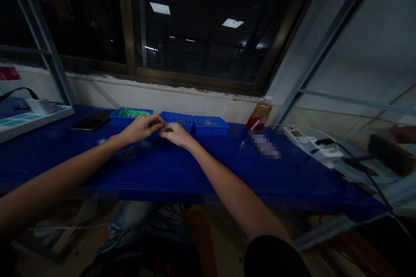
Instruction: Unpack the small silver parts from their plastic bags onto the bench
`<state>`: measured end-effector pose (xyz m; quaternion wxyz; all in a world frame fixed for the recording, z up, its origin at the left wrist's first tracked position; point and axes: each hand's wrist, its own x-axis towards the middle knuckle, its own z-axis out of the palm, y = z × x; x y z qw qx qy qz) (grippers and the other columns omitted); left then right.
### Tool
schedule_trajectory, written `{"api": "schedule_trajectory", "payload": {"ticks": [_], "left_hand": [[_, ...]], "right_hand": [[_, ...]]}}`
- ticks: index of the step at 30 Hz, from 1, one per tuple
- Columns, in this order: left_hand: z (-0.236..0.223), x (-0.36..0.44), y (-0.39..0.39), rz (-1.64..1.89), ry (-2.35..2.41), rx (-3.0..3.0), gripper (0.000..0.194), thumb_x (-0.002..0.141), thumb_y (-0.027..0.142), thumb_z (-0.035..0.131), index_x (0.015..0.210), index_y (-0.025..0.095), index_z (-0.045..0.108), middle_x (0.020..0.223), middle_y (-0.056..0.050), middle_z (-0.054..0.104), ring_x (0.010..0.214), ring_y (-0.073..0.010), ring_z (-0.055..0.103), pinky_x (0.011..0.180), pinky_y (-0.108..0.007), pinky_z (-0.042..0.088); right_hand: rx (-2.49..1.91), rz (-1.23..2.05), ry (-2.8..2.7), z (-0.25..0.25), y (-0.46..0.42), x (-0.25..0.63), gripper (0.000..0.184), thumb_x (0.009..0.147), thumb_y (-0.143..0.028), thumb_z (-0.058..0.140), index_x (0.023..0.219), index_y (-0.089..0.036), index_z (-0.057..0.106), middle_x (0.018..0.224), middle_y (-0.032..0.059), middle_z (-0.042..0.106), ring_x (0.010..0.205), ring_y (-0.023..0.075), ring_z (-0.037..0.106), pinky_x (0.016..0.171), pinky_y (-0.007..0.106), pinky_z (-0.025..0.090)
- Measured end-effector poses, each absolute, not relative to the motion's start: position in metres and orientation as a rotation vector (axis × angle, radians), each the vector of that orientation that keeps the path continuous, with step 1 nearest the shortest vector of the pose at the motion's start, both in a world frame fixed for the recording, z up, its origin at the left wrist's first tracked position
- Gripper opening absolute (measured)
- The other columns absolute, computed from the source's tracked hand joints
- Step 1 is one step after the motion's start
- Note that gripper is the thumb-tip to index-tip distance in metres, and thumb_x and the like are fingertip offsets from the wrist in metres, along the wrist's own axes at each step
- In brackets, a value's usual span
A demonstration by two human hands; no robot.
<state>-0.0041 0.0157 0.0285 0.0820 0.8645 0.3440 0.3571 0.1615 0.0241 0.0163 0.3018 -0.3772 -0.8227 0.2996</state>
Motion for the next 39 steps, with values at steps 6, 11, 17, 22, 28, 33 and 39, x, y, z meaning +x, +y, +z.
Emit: {"api": "schedule_trajectory", "payload": {"ticks": [6, 11, 17, 22, 28, 33, 39], "left_hand": [[0.026, -0.011, 0.027, 0.990, 1.110, 2.484, 0.016, 0.079, 0.027, 0.050, 0.085, 0.014, 0.058, 0.074, -0.005, 0.063, 0.068, -0.0140, 0.057, 0.063, -0.026, 0.042], [0.023, -0.015, 0.029, 0.795, 1.020, 2.129, 0.015, 0.077, 0.022, 0.051, 0.089, 0.014, 0.055, 0.069, -0.004, 0.063, 0.061, -0.0123, 0.058, 0.060, -0.026, 0.045], [0.028, -0.006, 0.017, 0.862, 0.892, 1.598, 0.018, 0.085, 0.024, 0.043, 0.088, 0.012, 0.056, 0.076, -0.009, 0.065, 0.067, -0.0119, 0.061, 0.067, -0.028, 0.048], [0.025, -0.006, 0.020, 0.937, 0.910, 1.593, 0.014, 0.078, 0.024, 0.057, 0.078, 0.011, 0.058, 0.068, -0.003, 0.061, 0.059, -0.0074, 0.056, 0.062, -0.023, 0.046], [0.022, -0.005, 0.022, 0.970, 0.876, 1.559, 0.018, 0.070, 0.010, 0.059, 0.086, 0.013, 0.051, 0.061, 0.000, 0.060, 0.054, -0.0080, 0.055, 0.058, -0.023, 0.044], [0.027, -0.012, 0.028, 1.069, 1.004, 1.682, 0.019, 0.070, 0.006, 0.053, 0.086, 0.014, 0.048, 0.061, 0.002, 0.058, 0.053, -0.0078, 0.054, 0.058, -0.023, 0.043], [0.030, -0.025, 0.032, 1.112, 1.060, 2.389, 0.019, 0.074, 0.015, 0.054, 0.093, 0.016, 0.054, 0.073, -0.001, 0.064, 0.068, -0.0130, 0.059, 0.065, -0.025, 0.042]], "right_hand": [[-1.077, 0.451, -2.253, 0.015, 0.024, 0.165, 0.009, 0.072, -0.019, 0.054, 0.065, -0.016, 0.049, 0.061, -0.0026, 0.050, 0.060, 0.0103, 0.045, 0.058, 0.024, 0.034], [-1.142, -0.103, -2.362, 0.016, 0.018, 0.168, 0.004, 0.074, -0.020, 0.052, 0.072, -0.017, 0.053, 0.072, 0.0028, 0.057, 0.069, 0.0153, 0.050, 0.060, 0.027, 0.033], [-1.232, -0.426, -2.384, 0.020, 0.007, 0.164, 0.015, 0.078, -0.015, 0.044, 0.087, -0.018, 0.056, 0.085, 0.0061, 0.059, 0.076, 0.0171, 0.053, 0.062, 0.027, 0.034], [-1.190, -0.440, -2.424, 0.021, 0.006, 0.162, 0.017, 0.082, -0.016, 0.040, 0.087, -0.018, 0.057, 0.084, 0.0061, 0.059, 0.077, 0.0170, 0.053, 0.065, 0.027, 0.034], [-1.132, -0.336, -2.380, 0.021, 0.012, 0.165, 0.017, 0.076, -0.009, 0.043, 0.079, -0.017, 0.058, 0.076, 0.0039, 0.058, 0.073, 0.0151, 0.052, 0.063, 0.025, 0.034], [-1.032, -0.105, -2.348, 0.019, 0.019, 0.166, 0.027, 0.070, 0.000, 0.042, 0.077, -0.017, 0.062, 0.080, 0.0039, 0.061, 0.078, 0.0145, 0.055, 0.071, 0.025, 0.038], [-1.134, 0.469, -1.948, 0.015, 0.032, 0.167, 0.024, 0.080, -0.025, 0.049, 0.099, -0.014, 0.059, 0.078, 0.0040, 0.063, 0.066, 0.0122, 0.056, 0.065, 0.026, 0.043]]}}
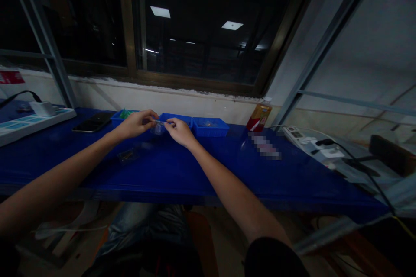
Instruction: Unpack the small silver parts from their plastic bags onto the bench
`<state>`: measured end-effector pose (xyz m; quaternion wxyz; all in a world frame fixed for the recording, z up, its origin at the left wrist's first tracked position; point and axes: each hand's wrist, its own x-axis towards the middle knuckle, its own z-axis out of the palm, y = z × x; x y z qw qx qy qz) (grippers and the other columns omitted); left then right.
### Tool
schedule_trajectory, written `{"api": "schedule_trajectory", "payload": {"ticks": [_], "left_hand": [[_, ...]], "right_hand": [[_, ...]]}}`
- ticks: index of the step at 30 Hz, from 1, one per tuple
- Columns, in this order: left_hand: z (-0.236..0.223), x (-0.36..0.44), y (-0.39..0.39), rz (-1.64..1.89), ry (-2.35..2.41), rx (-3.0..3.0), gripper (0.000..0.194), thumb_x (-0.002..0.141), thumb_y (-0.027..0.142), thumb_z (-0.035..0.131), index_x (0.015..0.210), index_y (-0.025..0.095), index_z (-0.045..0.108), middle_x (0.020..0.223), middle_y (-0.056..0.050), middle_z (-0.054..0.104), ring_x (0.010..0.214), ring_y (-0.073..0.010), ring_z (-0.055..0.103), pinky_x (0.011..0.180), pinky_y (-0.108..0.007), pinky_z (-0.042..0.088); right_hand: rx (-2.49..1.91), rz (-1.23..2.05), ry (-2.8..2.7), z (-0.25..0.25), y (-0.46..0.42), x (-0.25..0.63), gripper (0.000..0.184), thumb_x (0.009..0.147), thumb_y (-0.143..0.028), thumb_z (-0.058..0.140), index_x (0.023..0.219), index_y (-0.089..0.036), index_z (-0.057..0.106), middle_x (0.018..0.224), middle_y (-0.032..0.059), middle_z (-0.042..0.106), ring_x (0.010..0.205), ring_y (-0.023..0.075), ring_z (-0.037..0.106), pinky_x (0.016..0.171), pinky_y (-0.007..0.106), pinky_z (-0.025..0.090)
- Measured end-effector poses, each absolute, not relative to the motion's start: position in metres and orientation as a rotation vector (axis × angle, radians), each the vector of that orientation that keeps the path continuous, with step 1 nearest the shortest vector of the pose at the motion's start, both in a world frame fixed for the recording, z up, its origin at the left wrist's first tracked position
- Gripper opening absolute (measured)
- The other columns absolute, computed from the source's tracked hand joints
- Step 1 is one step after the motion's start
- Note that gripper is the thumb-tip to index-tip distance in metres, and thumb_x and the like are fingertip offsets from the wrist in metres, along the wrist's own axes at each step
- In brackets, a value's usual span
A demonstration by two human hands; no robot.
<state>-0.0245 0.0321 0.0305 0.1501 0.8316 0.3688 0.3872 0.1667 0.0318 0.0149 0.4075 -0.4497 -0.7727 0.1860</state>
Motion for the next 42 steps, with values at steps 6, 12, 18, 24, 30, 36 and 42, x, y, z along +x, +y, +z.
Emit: {"api": "schedule_trajectory", "payload": {"ticks": [6, 12, 18, 24, 30, 36, 42], "left_hand": [[0.034, -0.018, 0.023, 0.966, 0.965, 2.516, 0.021, 0.079, 0.023, 0.050, 0.100, 0.017, 0.051, 0.079, -0.003, 0.066, 0.074, -0.0148, 0.061, 0.069, -0.027, 0.043], [0.053, -0.050, 0.017, 0.366, 1.054, 2.412, 0.057, 0.072, 0.043, 0.058, 0.121, 0.018, 0.043, 0.114, -0.010, 0.058, 0.103, -0.0208, 0.054, 0.083, -0.030, 0.041], [0.042, -0.060, 0.024, -0.203, 1.309, 2.460, 0.081, 0.054, 0.056, 0.068, 0.125, 0.026, 0.044, 0.128, -0.010, 0.045, 0.118, -0.0324, 0.037, 0.095, -0.041, 0.031], [0.027, -0.048, 0.037, 0.015, 1.300, 2.565, 0.046, 0.080, 0.051, 0.041, 0.106, 0.017, 0.056, 0.110, -0.009, 0.054, 0.101, -0.0205, 0.048, 0.091, -0.031, 0.034], [0.032, -0.057, 0.032, 0.117, 1.258, 2.457, 0.047, 0.059, 0.045, 0.067, 0.098, 0.020, 0.062, 0.105, -0.006, 0.057, 0.094, -0.0207, 0.052, 0.079, -0.025, 0.038], [0.022, -0.052, 0.040, 0.357, 1.150, 2.410, 0.027, 0.054, 0.032, 0.071, 0.075, 0.018, 0.061, 0.078, -0.003, 0.061, 0.071, -0.0159, 0.054, 0.062, -0.022, 0.038], [0.021, -0.038, 0.038, 0.566, 1.031, 2.228, 0.025, 0.064, 0.025, 0.062, 0.086, 0.016, 0.056, 0.071, -0.001, 0.060, 0.065, -0.0144, 0.055, 0.060, -0.023, 0.040]], "right_hand": [[-0.935, 0.512, -2.005, 0.022, 0.030, 0.170, 0.014, 0.074, -0.027, 0.055, 0.072, -0.014, 0.060, 0.069, 0.0012, 0.061, 0.065, 0.0109, 0.054, 0.065, 0.025, 0.042], [-1.057, 0.191, -1.844, 0.044, 0.040, 0.200, 0.015, 0.073, -0.026, 0.054, 0.070, -0.014, 0.062, 0.069, 0.0027, 0.062, 0.066, 0.0122, 0.055, 0.065, 0.025, 0.041], [-1.382, -0.082, -1.413, 0.053, 0.061, 0.261, 0.017, 0.071, -0.027, 0.055, 0.075, -0.013, 0.065, 0.066, 0.0047, 0.063, 0.059, 0.0149, 0.056, 0.057, 0.026, 0.039], [-1.560, -0.114, -1.265, 0.040, 0.078, 0.292, 0.027, 0.073, -0.036, 0.055, 0.079, -0.013, 0.065, 0.071, 0.0081, 0.065, 0.065, 0.0184, 0.058, 0.062, 0.028, 0.041], [-1.586, -0.132, -1.414, 0.035, 0.077, 0.284, 0.032, 0.075, -0.041, 0.051, 0.080, -0.013, 0.066, 0.072, 0.0078, 0.065, 0.068, 0.0190, 0.057, 0.064, 0.029, 0.040], [-1.597, -0.118, -1.491, 0.033, 0.077, 0.281, 0.030, 0.075, -0.038, 0.049, 0.080, -0.013, 0.066, 0.072, 0.0068, 0.065, 0.066, 0.0171, 0.056, 0.064, 0.027, 0.040], [-1.455, -0.073, -1.601, 0.033, 0.064, 0.247, 0.027, 0.078, -0.033, 0.047, 0.079, -0.013, 0.066, 0.073, 0.0074, 0.066, 0.069, 0.0165, 0.058, 0.064, 0.026, 0.040]]}}
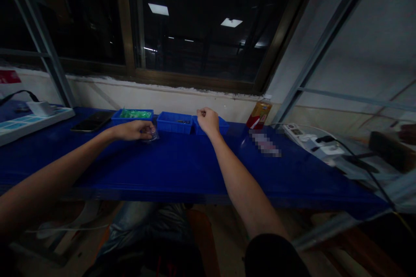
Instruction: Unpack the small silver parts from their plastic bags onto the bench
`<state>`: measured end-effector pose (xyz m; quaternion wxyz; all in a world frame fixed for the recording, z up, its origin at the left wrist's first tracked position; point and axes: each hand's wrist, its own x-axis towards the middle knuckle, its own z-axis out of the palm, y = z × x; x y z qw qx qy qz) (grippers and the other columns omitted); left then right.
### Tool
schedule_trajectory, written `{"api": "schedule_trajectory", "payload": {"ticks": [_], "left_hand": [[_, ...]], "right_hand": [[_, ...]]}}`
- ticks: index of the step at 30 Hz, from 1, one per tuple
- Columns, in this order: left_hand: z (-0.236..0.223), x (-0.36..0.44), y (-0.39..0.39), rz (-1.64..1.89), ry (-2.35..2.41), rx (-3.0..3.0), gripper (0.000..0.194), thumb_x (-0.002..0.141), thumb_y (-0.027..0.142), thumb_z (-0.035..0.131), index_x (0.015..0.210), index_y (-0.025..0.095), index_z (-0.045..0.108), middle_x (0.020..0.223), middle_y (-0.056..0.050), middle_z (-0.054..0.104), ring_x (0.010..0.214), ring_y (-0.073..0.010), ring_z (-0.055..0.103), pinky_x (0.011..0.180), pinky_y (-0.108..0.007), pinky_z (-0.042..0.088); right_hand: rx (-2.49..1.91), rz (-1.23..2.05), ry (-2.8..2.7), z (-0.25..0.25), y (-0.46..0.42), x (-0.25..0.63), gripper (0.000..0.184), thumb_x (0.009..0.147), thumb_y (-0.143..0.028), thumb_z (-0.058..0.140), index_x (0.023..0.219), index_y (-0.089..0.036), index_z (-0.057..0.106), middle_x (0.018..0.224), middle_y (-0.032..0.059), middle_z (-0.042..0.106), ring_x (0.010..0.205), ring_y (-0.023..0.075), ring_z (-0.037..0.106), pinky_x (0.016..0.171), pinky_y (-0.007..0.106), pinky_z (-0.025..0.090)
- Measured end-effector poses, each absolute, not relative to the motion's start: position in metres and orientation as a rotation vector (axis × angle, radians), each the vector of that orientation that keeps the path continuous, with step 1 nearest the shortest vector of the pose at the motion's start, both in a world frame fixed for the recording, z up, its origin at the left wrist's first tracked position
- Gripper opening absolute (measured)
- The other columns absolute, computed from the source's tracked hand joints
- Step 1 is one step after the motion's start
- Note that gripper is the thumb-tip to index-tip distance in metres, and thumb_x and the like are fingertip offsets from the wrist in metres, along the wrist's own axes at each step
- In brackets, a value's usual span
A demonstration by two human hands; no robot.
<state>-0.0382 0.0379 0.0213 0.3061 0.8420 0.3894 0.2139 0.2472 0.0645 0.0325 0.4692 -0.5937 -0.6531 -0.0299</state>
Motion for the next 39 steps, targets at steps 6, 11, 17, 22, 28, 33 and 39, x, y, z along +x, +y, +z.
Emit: {"api": "schedule_trajectory", "payload": {"ticks": [6, 11, 17, 22, 28, 33, 39], "left_hand": [[0.018, -0.023, 0.035, 0.775, 0.882, 2.124, 0.024, 0.071, 0.020, 0.052, 0.095, 0.014, 0.050, 0.077, -0.002, 0.056, 0.069, -0.0123, 0.052, 0.065, -0.025, 0.041], [0.013, -0.022, 0.038, 0.839, 0.904, 2.122, 0.027, 0.071, 0.018, 0.052, 0.097, 0.014, 0.047, 0.071, 0.001, 0.053, 0.066, -0.0112, 0.050, 0.064, -0.025, 0.039], [0.014, -0.018, 0.034, 0.910, 0.848, 2.151, 0.026, 0.073, 0.022, 0.054, 0.096, 0.015, 0.046, 0.073, 0.001, 0.053, 0.068, -0.0112, 0.052, 0.069, -0.027, 0.041], [0.016, -0.015, 0.029, 0.931, 0.802, 2.150, 0.031, 0.070, 0.015, 0.052, 0.100, 0.016, 0.044, 0.074, 0.001, 0.056, 0.071, -0.0111, 0.054, 0.070, -0.026, 0.041], [0.018, -0.013, 0.030, 0.996, 0.905, 1.987, 0.043, 0.060, 0.005, 0.044, 0.101, 0.015, 0.042, 0.074, 0.000, 0.058, 0.069, -0.0114, 0.056, 0.068, -0.026, 0.044], [0.014, -0.016, 0.036, 0.991, 1.164, 1.992, 0.028, 0.067, 0.012, 0.044, 0.095, 0.013, 0.049, 0.071, -0.002, 0.058, 0.060, -0.0111, 0.055, 0.061, -0.025, 0.044], [0.019, -0.012, 0.027, 1.087, 1.213, 2.249, 0.044, 0.072, 0.035, 0.058, 0.108, 0.013, 0.050, 0.080, -0.004, 0.060, 0.065, -0.0143, 0.055, 0.062, -0.027, 0.043]], "right_hand": [[-1.083, 0.194, -2.124, 0.017, 0.031, 0.176, 0.024, 0.080, -0.034, 0.049, 0.083, -0.015, 0.064, 0.065, 0.0008, 0.061, 0.059, 0.0104, 0.053, 0.057, 0.022, 0.036], [-1.009, 0.296, -2.223, 0.010, 0.020, 0.159, 0.018, 0.080, -0.027, 0.050, 0.080, -0.015, 0.063, 0.063, 0.0001, 0.059, 0.057, 0.0091, 0.050, 0.055, 0.022, 0.034], [-1.005, 0.307, -2.182, 0.014, 0.022, 0.165, 0.014, 0.078, -0.023, 0.052, 0.074, -0.015, 0.063, 0.063, -0.0003, 0.059, 0.057, 0.0092, 0.049, 0.056, 0.022, 0.035], [-0.998, 0.380, -2.147, 0.016, 0.021, 0.162, 0.013, 0.077, -0.023, 0.052, 0.071, -0.014, 0.060, 0.062, 0.0000, 0.058, 0.058, 0.0095, 0.049, 0.057, 0.023, 0.036], [-1.050, 0.341, -2.060, 0.020, 0.022, 0.164, 0.012, 0.075, -0.022, 0.054, 0.067, -0.015, 0.059, 0.062, 0.0000, 0.058, 0.058, 0.0097, 0.050, 0.056, 0.022, 0.036], [-1.059, 0.111, -1.993, 0.022, 0.023, 0.170, 0.013, 0.077, -0.025, 0.052, 0.070, -0.017, 0.058, 0.064, 0.0002, 0.058, 0.059, 0.0110, 0.050, 0.056, 0.023, 0.036], [-0.979, -0.043, -2.048, 0.027, 0.020, 0.172, 0.011, 0.079, -0.023, 0.049, 0.073, -0.018, 0.057, 0.070, 0.0018, 0.058, 0.067, 0.0134, 0.051, 0.062, 0.025, 0.037]]}}
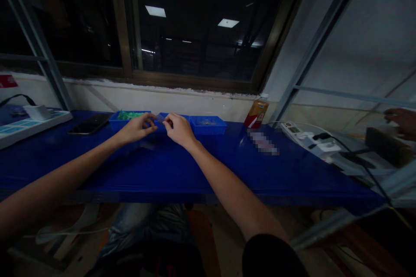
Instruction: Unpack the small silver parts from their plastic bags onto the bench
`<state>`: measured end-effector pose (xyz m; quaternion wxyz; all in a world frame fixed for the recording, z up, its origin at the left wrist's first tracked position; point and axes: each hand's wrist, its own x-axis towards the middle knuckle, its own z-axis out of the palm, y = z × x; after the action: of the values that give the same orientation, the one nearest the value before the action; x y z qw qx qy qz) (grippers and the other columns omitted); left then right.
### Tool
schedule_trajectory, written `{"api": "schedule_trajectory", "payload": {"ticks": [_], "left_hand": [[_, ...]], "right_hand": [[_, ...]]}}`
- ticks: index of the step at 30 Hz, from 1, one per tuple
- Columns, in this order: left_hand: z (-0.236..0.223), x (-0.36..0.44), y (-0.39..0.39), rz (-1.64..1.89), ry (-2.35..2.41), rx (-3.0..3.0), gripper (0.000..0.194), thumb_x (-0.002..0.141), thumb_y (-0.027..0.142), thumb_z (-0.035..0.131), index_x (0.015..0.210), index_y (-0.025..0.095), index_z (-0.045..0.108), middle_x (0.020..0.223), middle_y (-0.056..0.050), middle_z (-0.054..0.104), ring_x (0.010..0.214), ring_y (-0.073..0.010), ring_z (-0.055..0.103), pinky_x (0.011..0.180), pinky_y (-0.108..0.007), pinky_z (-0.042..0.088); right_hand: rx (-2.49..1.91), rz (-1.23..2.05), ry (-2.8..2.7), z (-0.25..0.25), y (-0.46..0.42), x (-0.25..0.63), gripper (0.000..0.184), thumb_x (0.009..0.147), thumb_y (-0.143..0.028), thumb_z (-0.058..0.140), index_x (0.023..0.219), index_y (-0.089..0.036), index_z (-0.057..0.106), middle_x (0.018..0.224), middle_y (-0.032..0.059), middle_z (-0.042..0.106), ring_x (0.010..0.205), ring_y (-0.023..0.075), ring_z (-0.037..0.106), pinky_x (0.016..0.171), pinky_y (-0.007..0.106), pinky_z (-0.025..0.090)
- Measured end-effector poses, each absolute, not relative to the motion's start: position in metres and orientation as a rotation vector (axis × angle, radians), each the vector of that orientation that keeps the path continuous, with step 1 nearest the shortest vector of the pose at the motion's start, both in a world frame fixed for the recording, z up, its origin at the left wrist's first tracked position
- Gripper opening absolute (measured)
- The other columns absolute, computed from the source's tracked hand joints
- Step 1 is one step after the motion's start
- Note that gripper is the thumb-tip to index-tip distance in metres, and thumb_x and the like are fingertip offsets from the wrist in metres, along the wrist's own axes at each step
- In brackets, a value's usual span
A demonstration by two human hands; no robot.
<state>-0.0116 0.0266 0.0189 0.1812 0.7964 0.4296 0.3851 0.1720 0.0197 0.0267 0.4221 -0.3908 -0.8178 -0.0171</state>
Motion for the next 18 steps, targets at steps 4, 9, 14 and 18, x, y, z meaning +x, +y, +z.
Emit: {"api": "schedule_trajectory", "payload": {"ticks": [4, 9, 14, 18], "left_hand": [[0.024, -0.012, 0.025, 1.050, 1.269, 1.945, 0.036, 0.078, 0.040, 0.052, 0.103, 0.013, 0.052, 0.074, -0.004, 0.059, 0.055, -0.0113, 0.052, 0.054, -0.025, 0.042], [0.028, -0.015, 0.023, 0.882, 1.049, 1.388, 0.038, 0.086, 0.045, 0.038, 0.093, 0.013, 0.056, 0.074, -0.008, 0.062, 0.058, -0.0113, 0.054, 0.058, -0.026, 0.046], [0.028, -0.006, 0.014, 0.946, 0.812, 1.389, 0.030, 0.074, 0.018, 0.060, 0.103, 0.018, 0.053, 0.078, -0.003, 0.062, 0.063, -0.0095, 0.055, 0.065, -0.026, 0.047], [0.029, -0.003, 0.010, 0.964, 0.743, 1.444, 0.039, 0.069, 0.011, 0.060, 0.106, 0.019, 0.052, 0.076, -0.001, 0.062, 0.063, -0.0089, 0.056, 0.064, -0.025, 0.045]], "right_hand": [[-0.967, -0.076, -2.054, 0.028, 0.015, 0.170, 0.011, 0.080, -0.021, 0.048, 0.075, -0.018, 0.058, 0.074, 0.0029, 0.058, 0.071, 0.0143, 0.051, 0.065, 0.026, 0.038], [-0.882, -0.008, -2.069, 0.028, 0.013, 0.168, 0.015, 0.080, -0.017, 0.046, 0.080, -0.018, 0.061, 0.080, 0.0032, 0.056, 0.075, 0.0136, 0.052, 0.069, 0.026, 0.040], [-0.760, 0.169, -2.043, 0.030, 0.014, 0.167, 0.018, 0.074, -0.008, 0.044, 0.073, -0.017, 0.059, 0.079, 0.0023, 0.056, 0.074, 0.0116, 0.054, 0.066, 0.023, 0.042], [-0.742, 0.223, -1.979, 0.031, 0.015, 0.167, 0.017, 0.070, -0.007, 0.044, 0.066, -0.016, 0.058, 0.072, 0.0004, 0.057, 0.068, 0.0104, 0.053, 0.062, 0.022, 0.040]]}}
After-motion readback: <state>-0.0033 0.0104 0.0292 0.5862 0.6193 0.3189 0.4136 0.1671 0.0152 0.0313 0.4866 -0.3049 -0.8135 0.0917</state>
